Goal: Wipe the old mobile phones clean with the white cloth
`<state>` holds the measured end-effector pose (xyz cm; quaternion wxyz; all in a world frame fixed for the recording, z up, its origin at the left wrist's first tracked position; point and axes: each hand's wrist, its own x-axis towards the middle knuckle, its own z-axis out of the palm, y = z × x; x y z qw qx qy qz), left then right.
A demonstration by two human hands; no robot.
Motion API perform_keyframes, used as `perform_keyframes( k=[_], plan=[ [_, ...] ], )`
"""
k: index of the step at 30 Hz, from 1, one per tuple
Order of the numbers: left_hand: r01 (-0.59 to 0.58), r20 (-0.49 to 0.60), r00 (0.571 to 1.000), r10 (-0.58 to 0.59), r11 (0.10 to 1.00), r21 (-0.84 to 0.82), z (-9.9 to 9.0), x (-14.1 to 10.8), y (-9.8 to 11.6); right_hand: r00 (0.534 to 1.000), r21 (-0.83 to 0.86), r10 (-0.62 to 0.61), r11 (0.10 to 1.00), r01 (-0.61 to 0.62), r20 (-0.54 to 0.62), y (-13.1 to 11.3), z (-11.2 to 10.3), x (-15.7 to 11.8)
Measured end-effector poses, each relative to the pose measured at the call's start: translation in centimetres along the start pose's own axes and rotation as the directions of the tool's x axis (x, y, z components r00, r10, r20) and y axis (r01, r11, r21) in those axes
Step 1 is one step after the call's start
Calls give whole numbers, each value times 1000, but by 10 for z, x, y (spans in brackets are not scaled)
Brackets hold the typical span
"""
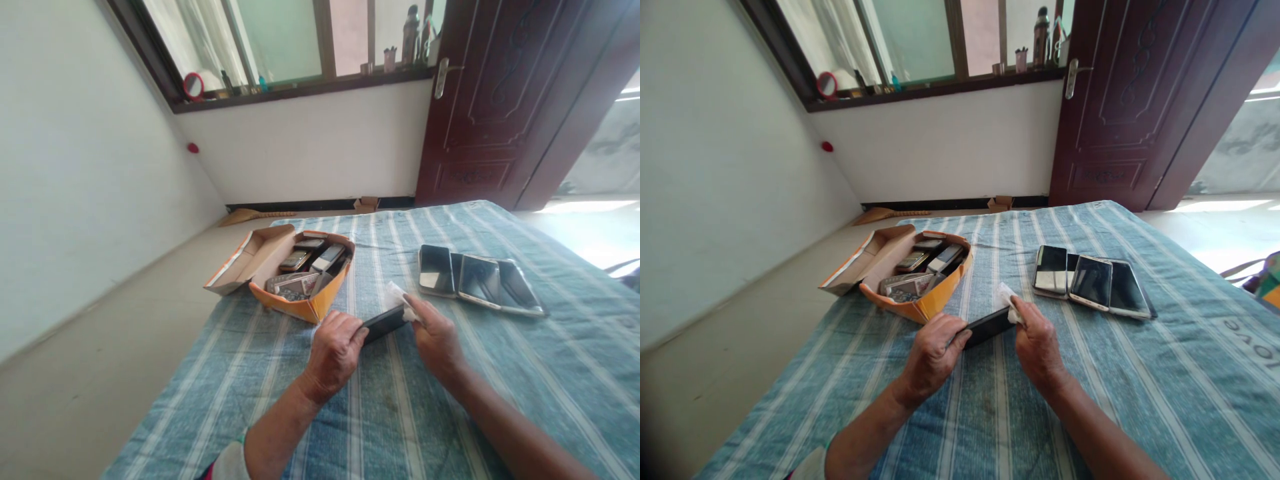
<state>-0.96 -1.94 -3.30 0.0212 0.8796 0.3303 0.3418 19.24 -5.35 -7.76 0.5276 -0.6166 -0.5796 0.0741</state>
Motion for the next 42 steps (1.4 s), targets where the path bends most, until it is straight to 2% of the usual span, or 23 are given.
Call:
perform_keyframes(
  k=[9, 13, 16, 19, 22, 27, 33, 38, 42],
  plan=[
    [4, -8, 1000, -4, 1000, -3, 0, 0, 1, 990, -74, 115, 991, -109, 80, -1, -1, -2],
    [2, -16, 1000, -2, 1000, 4, 1, 0, 0, 982, -168, 80, 984, -51, 170, 0, -5, -1],
    [1, -14, 1000, -1, 1000, 5, 1, 0, 0, 978, -268, 56, 963, 0, 199, 5, -5, -3],
    [0, -12, 1000, 0, 1000, 4, 1, 0, 0, 973, -300, 62, 954, 8, 222, 9, -5, -4],
    [-2, -13, 1000, 3, 1000, 8, 0, 0, 0, 976, -245, 74, 969, -23, 204, 11, -5, -2],
    [1, -11, 1000, -1, 1000, 21, 0, -1, 1, 986, -27, 134, 991, -132, 95, 5, -5, 5],
    [12, 1, 1000, -12, 1000, 14, 1, 0, 1, 972, -20, 174, 985, -173, 156, -2, -6, 2],
    [5, -3, 1000, -5, 1000, 14, 0, 0, 0, 962, -41, 165, 986, -160, 219, -2, -10, 5],
    [6, -31, 1000, -6, 1000, 12, -1, -1, 0, 946, 55, 198, 974, -219, 256, -5, -14, 8]
  ],
)
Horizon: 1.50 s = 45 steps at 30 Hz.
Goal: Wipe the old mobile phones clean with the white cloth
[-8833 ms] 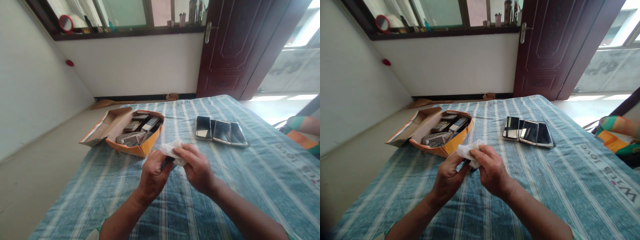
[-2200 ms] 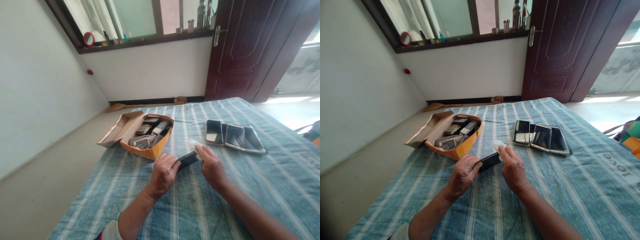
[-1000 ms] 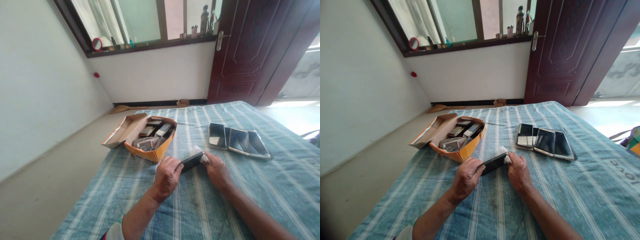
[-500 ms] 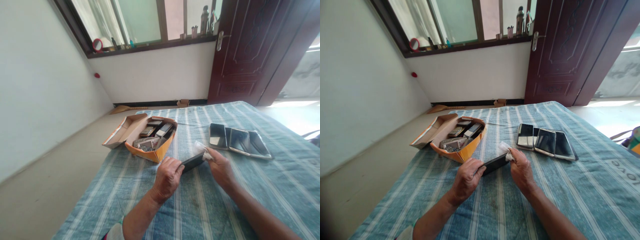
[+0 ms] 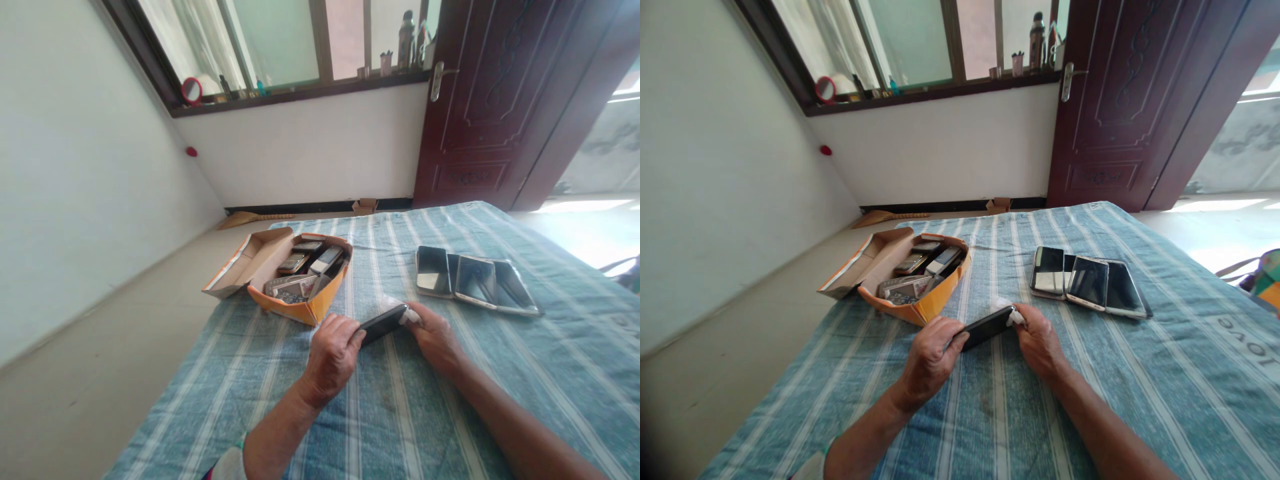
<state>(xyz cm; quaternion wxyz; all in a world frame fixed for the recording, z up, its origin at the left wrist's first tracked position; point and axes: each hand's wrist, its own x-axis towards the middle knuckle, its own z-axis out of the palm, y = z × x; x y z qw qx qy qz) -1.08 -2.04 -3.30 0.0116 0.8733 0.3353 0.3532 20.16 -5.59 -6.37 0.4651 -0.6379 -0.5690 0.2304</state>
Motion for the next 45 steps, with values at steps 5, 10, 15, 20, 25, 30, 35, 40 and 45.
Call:
perform_keyframes(
  k=[5, 10, 15, 20, 25, 30, 35, 40, 45],
  plan=[
    [-6, -42, 999, 6, 1000, -10, 0, 0, -2, 996, 107, -93, 990, 92, 9, -5, -9, 3],
    [7, -10, 1000, -7, 999, -39, 2, -1, -2, 944, 43, -327, 944, 328, -35, -14, -22, 7],
    [11, 26, 1000, -9, 997, -81, 3, -3, 0, 802, -196, -597, 787, 585, -6, -39, -28, 0],
    [-35, -55, 998, 26, 987, -158, -4, 2, 9, 694, -416, -716, 609, 676, 79, -65, -22, -12],
    [-95, -169, 984, 66, 980, -175, -17, 8, 21, 653, -452, -752, 552, 701, 93, -71, -9, -19],
    [-143, -224, 968, 110, 981, -134, -23, 10, 27, 632, -492, -772, 522, 697, 77, -71, 1, -24],
    [-159, -208, 969, 134, 981, -110, -26, 12, 27, 635, -530, -769, 508, 679, 76, -74, 3, -26],
    [-173, -207, 966, 158, 983, -57, -28, 16, 28, 633, -547, -771, 500, 672, 73, -76, -1, -24],
    [-171, -224, 961, 163, 985, -15, -28, 17, 28, 646, -549, -761, 514, 659, 63, -76, -3, -22]
  ],
)
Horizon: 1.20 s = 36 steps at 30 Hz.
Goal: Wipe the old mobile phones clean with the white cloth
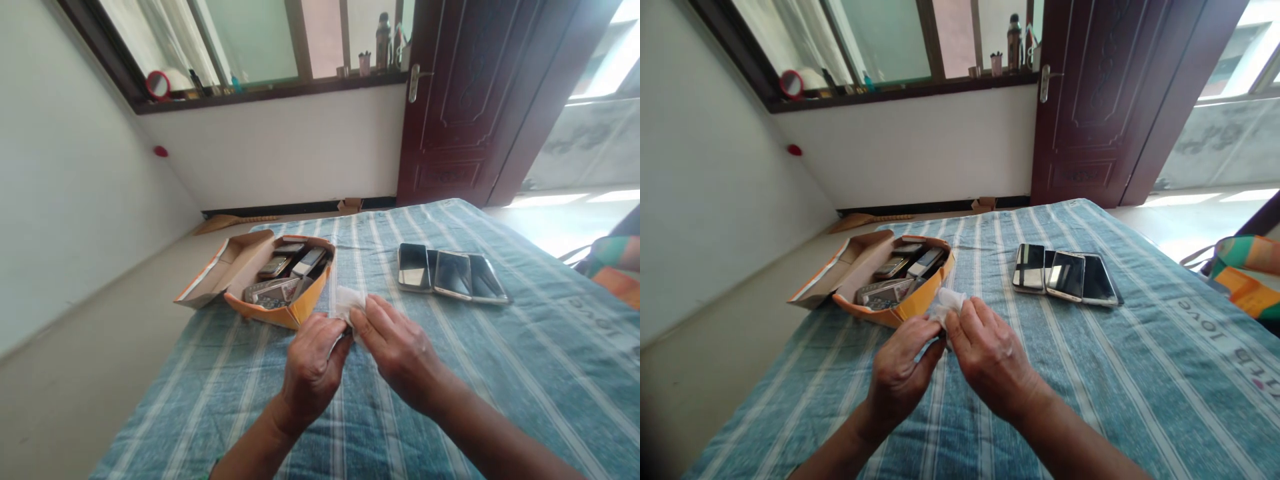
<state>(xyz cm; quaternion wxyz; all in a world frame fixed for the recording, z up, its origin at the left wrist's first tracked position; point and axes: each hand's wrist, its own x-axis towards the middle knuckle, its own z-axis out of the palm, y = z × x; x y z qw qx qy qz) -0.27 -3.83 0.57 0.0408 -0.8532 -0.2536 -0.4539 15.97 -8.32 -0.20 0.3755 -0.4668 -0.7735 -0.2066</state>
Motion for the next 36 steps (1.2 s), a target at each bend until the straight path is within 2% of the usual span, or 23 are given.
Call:
perform_keyframes(
  k=[5, 8, 13, 17, 28, 33, 36],
  plan=[
    [-17, -7, 1000, 17, 1000, 16, 0, 0, -2, 996, -22, 77, 997, -77, 37, 9, -4, 3],
    [-9, -4, 1000, 9, 1000, -1, 0, -2, -3, 993, -14, 116, 993, -116, -4, 9, -9, 4],
    [33, 32, 999, -31, 998, -54, 1, -4, -4, 998, 36, -30, 999, 31, -49, -11, -7, 2],
    [46, 34, 998, -44, 998, -40, 0, -3, -4, 999, -1, -33, 999, 33, -37, -18, 1, 0],
    [-11, 5, 1000, 11, 1000, -8, 1, 0, -3, 998, 28, 44, 999, -43, -54, 6, 4, 1],
    [-39, -9, 999, 39, 999, 36, 1, 0, -2, 983, 39, 181, 983, -180, -35, 17, 4, 1],
    [-20, 8, 1000, 19, 1000, 18, 0, -1, -3, 985, 62, 153, 987, -149, -79, 13, 3, 0]
  ],
)
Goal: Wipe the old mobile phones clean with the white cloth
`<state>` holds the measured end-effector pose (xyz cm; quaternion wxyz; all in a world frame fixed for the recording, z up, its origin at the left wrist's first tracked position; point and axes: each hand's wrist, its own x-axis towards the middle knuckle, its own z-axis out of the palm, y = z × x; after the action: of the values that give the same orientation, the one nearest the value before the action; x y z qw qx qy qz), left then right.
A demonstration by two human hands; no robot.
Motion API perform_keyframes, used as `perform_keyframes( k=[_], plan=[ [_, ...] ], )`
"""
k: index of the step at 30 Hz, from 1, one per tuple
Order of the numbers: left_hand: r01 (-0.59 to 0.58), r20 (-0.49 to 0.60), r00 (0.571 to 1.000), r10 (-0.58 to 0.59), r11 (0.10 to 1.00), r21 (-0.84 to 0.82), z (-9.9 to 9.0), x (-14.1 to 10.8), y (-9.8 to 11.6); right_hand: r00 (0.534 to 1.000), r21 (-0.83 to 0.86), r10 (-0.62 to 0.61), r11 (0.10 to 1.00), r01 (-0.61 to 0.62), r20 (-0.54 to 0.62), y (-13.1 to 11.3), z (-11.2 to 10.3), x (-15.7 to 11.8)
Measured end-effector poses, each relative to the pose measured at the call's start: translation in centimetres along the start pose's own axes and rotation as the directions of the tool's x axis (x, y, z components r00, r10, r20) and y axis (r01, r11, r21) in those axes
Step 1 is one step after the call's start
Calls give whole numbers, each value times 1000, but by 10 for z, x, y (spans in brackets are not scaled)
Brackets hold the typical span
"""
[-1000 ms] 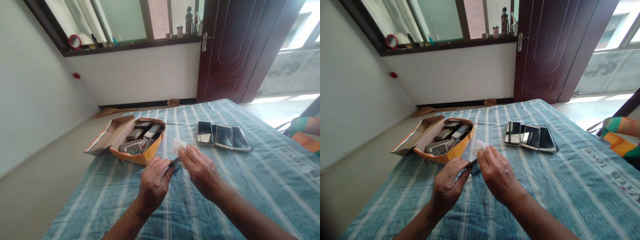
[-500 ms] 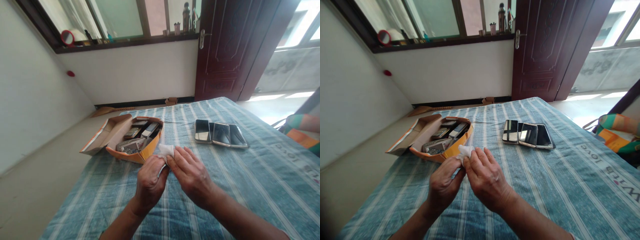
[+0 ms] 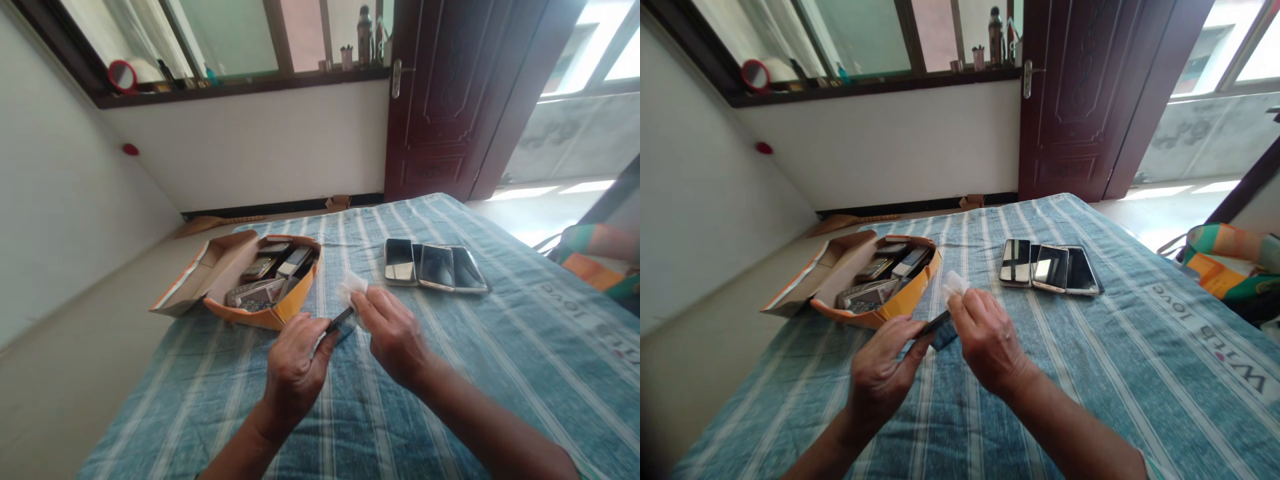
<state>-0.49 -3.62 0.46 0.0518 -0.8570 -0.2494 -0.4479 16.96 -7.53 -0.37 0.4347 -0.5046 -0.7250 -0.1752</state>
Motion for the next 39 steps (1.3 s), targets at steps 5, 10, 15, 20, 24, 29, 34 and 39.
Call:
perform_keyframes(
  k=[5, 10, 15, 20, 24, 29, 34, 39],
  plan=[
    [9, 38, 999, -7, 999, -34, -2, 0, 1, 985, -14, -174, 985, 173, -19, -19, 3, -3],
    [-13, 42, 999, 14, 1000, -14, 0, 1, 1, 989, -56, -148, 987, 148, -8, -18, 6, -3],
    [-38, 14, 999, 38, 999, 17, 3, -1, -3, 996, -45, -91, 995, 91, 9, -7, 6, -1],
    [-38, 23, 999, 38, 999, 20, 3, 0, -5, 1000, 25, -9, 1000, 8, 12, 0, 9, 1],
    [-33, 13, 999, 33, 999, 34, 2, 2, -3, 996, -38, 90, 995, -89, 26, 9, 12, -1],
    [-13, 9, 1000, 13, 999, 36, 2, 1, -5, 993, 39, 114, 993, -112, -43, 8, 9, -2],
    [35, 43, 998, -35, 999, 18, 0, 1, -6, 990, 43, -138, 989, 139, -24, -12, 7, -2],
    [-5, 20, 1000, 4, 999, 45, 0, 2, -3, 999, -38, -51, 998, 51, -10, 3, 16, -8]
  ],
)
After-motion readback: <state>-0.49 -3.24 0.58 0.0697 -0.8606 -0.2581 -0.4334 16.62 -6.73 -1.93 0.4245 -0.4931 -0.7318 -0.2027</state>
